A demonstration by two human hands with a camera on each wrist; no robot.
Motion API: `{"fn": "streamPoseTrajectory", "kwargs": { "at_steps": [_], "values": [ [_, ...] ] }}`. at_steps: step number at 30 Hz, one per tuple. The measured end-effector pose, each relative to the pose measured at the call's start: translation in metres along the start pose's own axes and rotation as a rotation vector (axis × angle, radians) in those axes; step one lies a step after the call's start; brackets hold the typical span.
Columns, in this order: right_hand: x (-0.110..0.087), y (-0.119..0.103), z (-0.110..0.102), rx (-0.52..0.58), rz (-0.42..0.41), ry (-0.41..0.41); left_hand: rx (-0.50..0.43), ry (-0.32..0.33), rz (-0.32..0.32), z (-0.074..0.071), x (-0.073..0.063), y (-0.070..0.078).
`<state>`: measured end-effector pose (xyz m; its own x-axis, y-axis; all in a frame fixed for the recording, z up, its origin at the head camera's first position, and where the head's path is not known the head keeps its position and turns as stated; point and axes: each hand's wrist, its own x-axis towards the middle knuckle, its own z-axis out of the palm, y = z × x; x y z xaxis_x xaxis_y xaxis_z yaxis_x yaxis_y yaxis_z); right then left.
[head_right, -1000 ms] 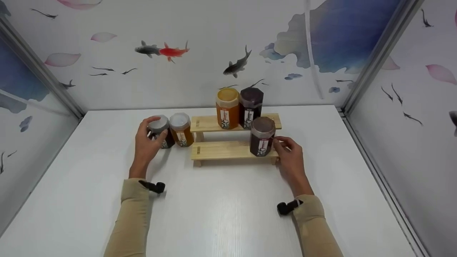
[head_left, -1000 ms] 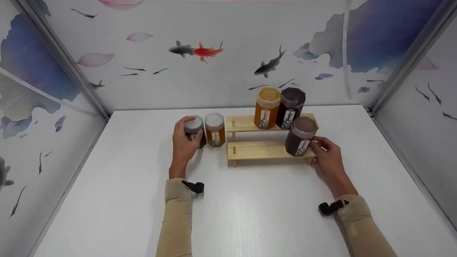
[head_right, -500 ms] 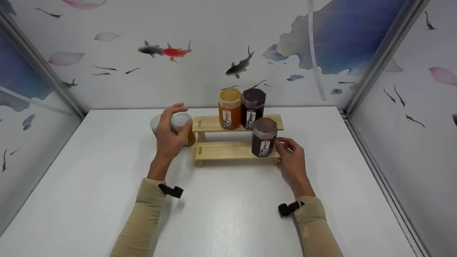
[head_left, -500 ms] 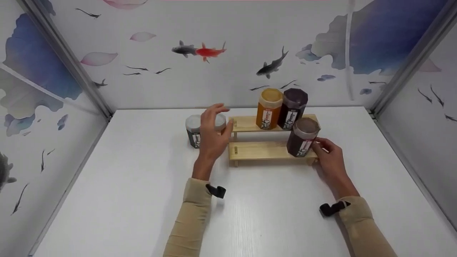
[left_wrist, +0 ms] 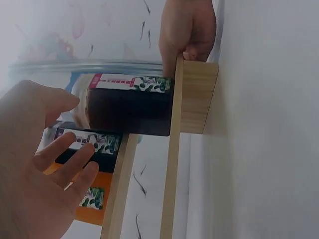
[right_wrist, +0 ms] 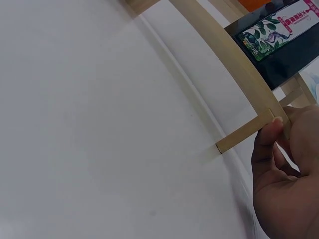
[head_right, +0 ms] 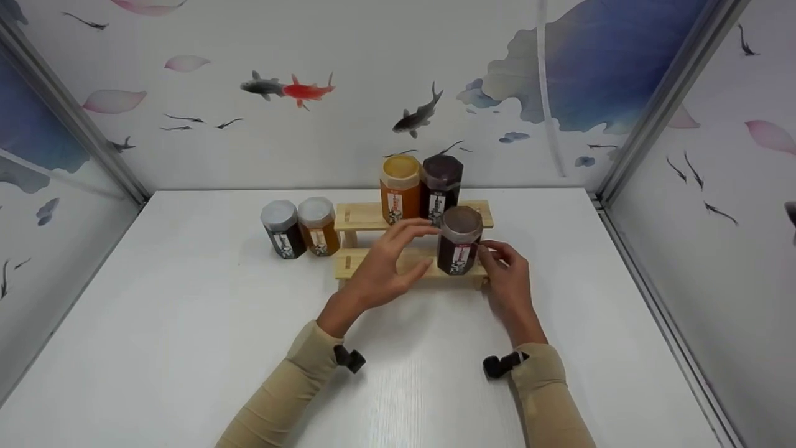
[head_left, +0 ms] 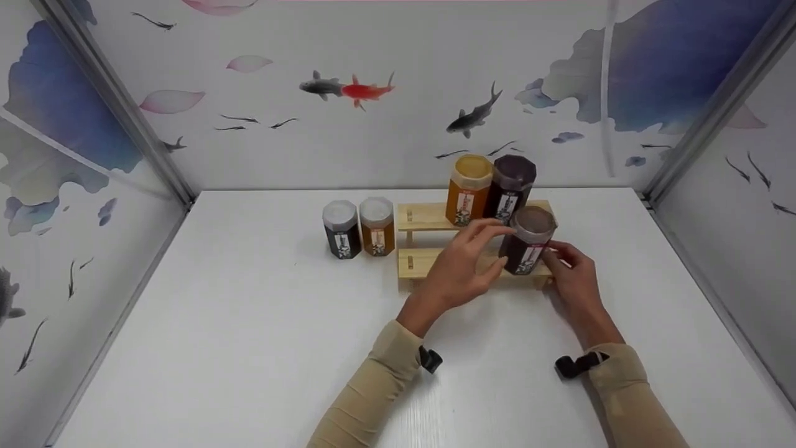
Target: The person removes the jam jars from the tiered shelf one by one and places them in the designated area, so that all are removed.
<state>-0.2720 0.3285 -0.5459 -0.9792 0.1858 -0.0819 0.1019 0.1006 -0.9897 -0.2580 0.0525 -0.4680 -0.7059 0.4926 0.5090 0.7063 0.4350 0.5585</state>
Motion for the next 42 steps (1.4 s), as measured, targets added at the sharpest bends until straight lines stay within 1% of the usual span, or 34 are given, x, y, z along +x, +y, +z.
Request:
{"fn": "streamPoseTrajectory", "kwargs": {
  "at_steps": [3, 7, 9, 11, 14, 17, 19, 21, 24, 26, 29, 34, 37, 42],
  "values": [
    [-0.001, 0.0, 0.001, -0.019, -0.014, -0.008, 0.022, -0.002, -0.012, 0.011, 0.003, 0.002],
    [-0.003, -0.003, 0.001, 0.033, 0.001, -0.032, 0.052, 0.001, -0.038, 0.026, 0.008, 0.003],
    [-0.003, -0.003, 0.0, 0.035, 0.002, -0.036, 0.053, 0.016, -0.062, 0.034, 0.011, 0.004],
    [-0.002, -0.002, 0.0, 0.031, -0.003, -0.034, 0.049, 0.059, -0.082, 0.041, 0.015, 0.006],
    [0.0, 0.0, -0.002, 0.036, -0.023, -0.021, 0.045, 0.153, -0.102, 0.053, 0.02, 0.011],
    [0.001, 0.001, -0.003, -0.009, -0.056, -0.001, 0.053, 0.238, -0.114, 0.064, 0.024, 0.016],
    [0.002, 0.002, -0.003, -0.067, -0.078, 0.015, 0.055, 0.278, -0.118, 0.07, 0.026, 0.018],
    [0.003, 0.003, -0.003, -0.115, -0.08, 0.023, 0.059, 0.305, -0.122, 0.073, 0.026, 0.02],
    [0.003, 0.002, -0.002, -0.13, -0.069, 0.018, 0.062, 0.339, -0.119, 0.075, 0.022, 0.021],
    [0.002, 0.002, -0.001, -0.139, -0.06, 0.023, 0.07, 0.347, -0.112, 0.075, 0.02, 0.022],
    [0.002, 0.001, -0.002, -0.18, -0.07, 0.04, 0.079, 0.343, -0.098, 0.075, 0.016, 0.024],
    [0.002, 0.002, -0.003, -0.183, -0.087, 0.035, 0.072, 0.331, -0.077, 0.074, 0.012, 0.025],
    [0.002, 0.002, -0.002, -0.19, -0.095, 0.028, 0.055, 0.331, -0.059, 0.071, 0.012, 0.024],
    [0.002, 0.002, 0.0, -0.181, -0.099, 0.043, 0.026, 0.332, -0.028, 0.06, 0.011, 0.019]
  ]
}}
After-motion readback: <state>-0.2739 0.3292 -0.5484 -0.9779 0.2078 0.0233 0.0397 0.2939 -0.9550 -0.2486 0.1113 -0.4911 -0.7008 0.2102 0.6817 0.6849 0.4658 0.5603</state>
